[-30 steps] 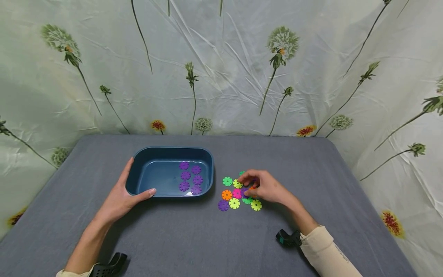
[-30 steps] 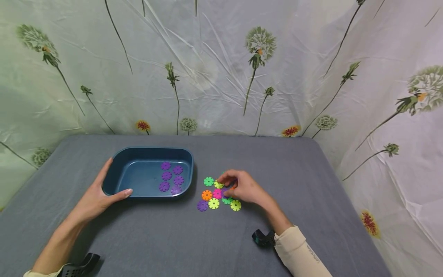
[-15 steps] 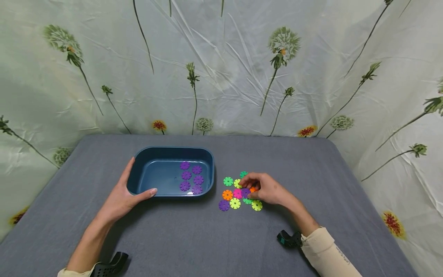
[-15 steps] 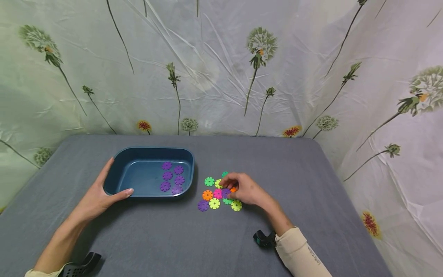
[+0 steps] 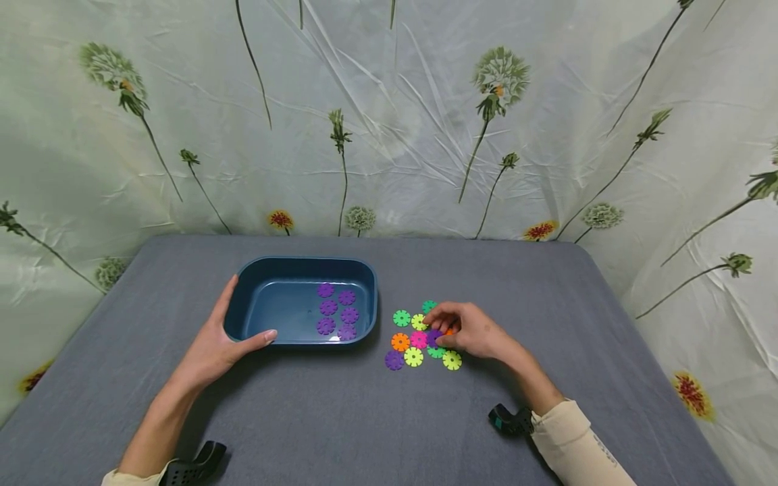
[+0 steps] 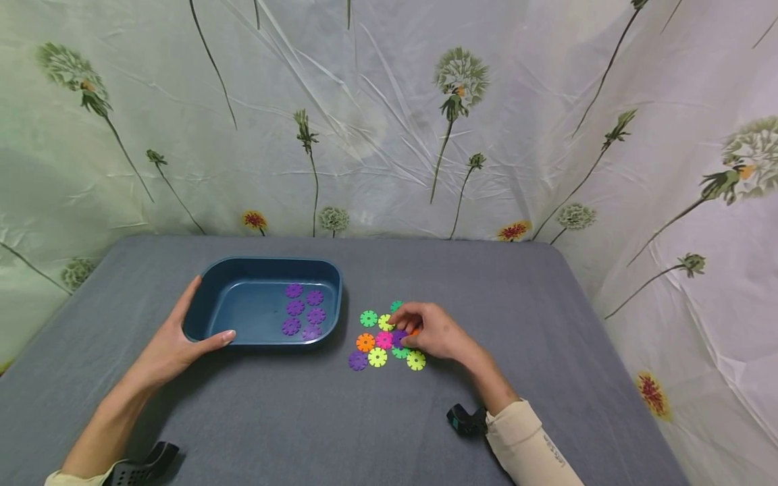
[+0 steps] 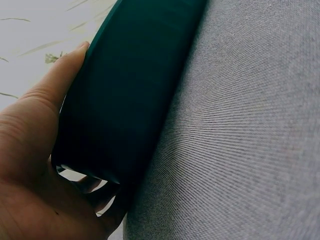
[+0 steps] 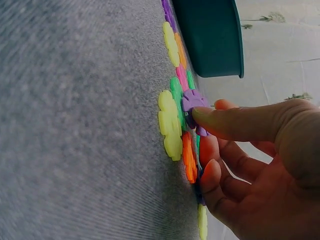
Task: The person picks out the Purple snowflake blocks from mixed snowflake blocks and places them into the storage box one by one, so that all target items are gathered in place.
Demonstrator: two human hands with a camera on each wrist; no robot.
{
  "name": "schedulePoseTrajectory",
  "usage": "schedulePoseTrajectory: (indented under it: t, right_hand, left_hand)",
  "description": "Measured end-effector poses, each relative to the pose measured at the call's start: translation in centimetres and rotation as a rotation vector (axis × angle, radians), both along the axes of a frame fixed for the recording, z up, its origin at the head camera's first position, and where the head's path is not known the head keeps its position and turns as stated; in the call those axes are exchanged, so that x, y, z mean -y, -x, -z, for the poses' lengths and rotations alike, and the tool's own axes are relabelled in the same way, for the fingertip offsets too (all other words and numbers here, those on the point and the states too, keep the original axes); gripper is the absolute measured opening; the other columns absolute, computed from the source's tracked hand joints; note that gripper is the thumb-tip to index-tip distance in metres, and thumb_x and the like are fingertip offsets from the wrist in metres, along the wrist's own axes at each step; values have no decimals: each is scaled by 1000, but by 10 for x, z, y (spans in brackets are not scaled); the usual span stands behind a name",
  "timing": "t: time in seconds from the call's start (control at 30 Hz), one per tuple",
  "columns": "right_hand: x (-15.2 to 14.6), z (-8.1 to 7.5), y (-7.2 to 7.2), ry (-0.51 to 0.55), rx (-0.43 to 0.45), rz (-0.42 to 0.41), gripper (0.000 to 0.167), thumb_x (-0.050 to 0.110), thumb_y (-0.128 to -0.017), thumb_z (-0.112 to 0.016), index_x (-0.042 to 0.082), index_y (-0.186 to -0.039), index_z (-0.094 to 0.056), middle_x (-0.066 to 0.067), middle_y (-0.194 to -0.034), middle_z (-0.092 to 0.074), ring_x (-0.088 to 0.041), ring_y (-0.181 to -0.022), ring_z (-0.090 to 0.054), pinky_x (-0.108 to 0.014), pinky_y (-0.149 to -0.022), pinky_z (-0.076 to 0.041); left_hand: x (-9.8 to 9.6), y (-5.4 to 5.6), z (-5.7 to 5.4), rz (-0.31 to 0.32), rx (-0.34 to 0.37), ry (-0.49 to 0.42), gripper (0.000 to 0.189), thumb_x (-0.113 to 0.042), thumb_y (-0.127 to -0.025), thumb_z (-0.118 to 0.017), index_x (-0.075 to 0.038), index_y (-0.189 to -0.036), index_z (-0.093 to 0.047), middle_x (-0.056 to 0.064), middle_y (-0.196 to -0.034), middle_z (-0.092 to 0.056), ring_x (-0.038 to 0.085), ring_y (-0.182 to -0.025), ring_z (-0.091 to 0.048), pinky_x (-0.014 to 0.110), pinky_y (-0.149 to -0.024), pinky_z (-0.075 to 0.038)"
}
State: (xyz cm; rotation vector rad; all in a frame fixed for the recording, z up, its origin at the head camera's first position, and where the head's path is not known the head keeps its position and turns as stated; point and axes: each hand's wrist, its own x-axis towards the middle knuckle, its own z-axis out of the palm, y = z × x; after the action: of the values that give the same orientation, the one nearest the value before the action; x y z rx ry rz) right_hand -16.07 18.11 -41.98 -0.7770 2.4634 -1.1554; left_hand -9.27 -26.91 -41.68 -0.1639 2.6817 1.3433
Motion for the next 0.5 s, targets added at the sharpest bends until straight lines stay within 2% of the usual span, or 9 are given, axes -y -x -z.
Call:
schedulePoseTrajectory:
  t: [0.3,0.5]
  right_hand:
    - [-5,2,4,49,71,-11,28,-6,-88,-76,-1,-115,-72,-14,-96,-69,-14,-84,-60,-23,-72,-53]
    - [-6,1,3,49,95,-6,23,-4,-91,-73,0,-114,-72,-11,-95,-69,-14,-83,-61,-23,-70,-52]
  left_hand:
    - [0,0,0,7,-8,-3,127,-42,-87,-83,-39,-165,17,20,-176,10,60,-156,-7,85,-112,-19]
    - [0,-1,-1,3,-4,-3,127,-42,-87,-83,-38,-165,17,20,-176,10,59,-156,-8,85,-112,-19]
